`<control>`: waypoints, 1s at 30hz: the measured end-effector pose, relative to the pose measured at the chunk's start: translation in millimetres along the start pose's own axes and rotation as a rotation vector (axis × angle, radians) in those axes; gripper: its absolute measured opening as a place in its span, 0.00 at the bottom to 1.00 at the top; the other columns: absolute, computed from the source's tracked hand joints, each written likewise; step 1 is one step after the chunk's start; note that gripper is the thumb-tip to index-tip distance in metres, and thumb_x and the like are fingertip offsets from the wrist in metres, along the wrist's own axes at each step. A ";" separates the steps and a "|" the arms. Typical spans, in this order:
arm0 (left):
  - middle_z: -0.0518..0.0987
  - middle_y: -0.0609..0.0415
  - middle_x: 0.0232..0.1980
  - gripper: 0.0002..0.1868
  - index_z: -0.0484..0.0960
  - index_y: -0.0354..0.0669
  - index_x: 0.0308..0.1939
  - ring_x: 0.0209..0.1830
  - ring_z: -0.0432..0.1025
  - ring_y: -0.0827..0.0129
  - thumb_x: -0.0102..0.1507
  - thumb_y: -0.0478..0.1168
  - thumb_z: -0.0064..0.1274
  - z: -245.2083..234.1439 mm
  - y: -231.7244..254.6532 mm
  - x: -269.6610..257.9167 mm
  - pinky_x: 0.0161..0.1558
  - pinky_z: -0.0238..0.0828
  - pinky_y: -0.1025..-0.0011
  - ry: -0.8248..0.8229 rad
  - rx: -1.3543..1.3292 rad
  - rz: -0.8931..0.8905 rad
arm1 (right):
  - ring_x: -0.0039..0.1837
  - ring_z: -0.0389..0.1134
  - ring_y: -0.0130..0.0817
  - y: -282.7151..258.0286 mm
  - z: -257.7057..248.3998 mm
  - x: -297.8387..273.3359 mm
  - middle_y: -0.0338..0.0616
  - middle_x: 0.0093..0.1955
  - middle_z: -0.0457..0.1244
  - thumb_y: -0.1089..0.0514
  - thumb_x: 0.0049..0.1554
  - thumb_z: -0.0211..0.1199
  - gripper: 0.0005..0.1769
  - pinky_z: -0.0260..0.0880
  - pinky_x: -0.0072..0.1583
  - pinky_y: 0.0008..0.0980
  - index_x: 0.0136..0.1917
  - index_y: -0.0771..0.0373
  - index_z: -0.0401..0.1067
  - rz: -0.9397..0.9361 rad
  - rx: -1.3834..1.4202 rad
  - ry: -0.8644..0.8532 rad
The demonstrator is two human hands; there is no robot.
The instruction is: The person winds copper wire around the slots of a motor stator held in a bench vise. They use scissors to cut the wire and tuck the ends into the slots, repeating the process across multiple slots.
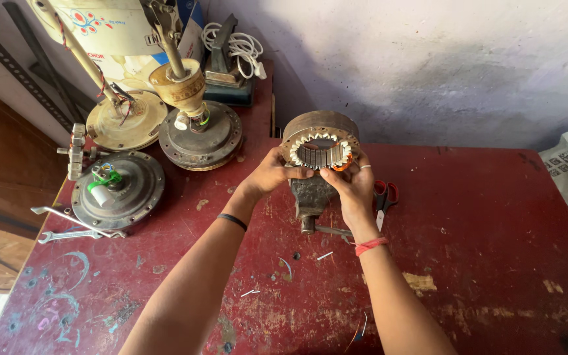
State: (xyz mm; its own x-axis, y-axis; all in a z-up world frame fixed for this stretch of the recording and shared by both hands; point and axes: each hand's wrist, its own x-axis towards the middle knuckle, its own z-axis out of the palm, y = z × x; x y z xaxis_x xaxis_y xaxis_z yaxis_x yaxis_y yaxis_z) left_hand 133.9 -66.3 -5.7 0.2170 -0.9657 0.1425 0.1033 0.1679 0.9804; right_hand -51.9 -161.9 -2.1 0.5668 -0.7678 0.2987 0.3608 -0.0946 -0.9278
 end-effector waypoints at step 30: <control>0.85 0.53 0.49 0.29 0.82 0.39 0.54 0.52 0.78 0.64 0.50 0.39 0.72 -0.9 -15.7 9.9 0.60 0.75 0.63 0.042 -0.004 0.032 | 0.26 0.56 0.23 12.5 -15.5 -162.6 0.35 0.28 0.62 0.60 0.61 0.56 0.09 0.56 0.28 0.24 0.40 0.60 0.73 0.093 -0.880 0.037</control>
State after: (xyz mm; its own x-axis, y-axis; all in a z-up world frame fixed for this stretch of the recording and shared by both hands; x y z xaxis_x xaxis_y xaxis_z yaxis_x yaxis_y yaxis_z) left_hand 135.3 -78.3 -19.7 0.2607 -0.9508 0.1676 0.0996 0.1991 0.9749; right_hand -151.0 -48.1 -65.8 0.5360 -0.8151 0.2199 -0.3949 -0.4722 -0.7881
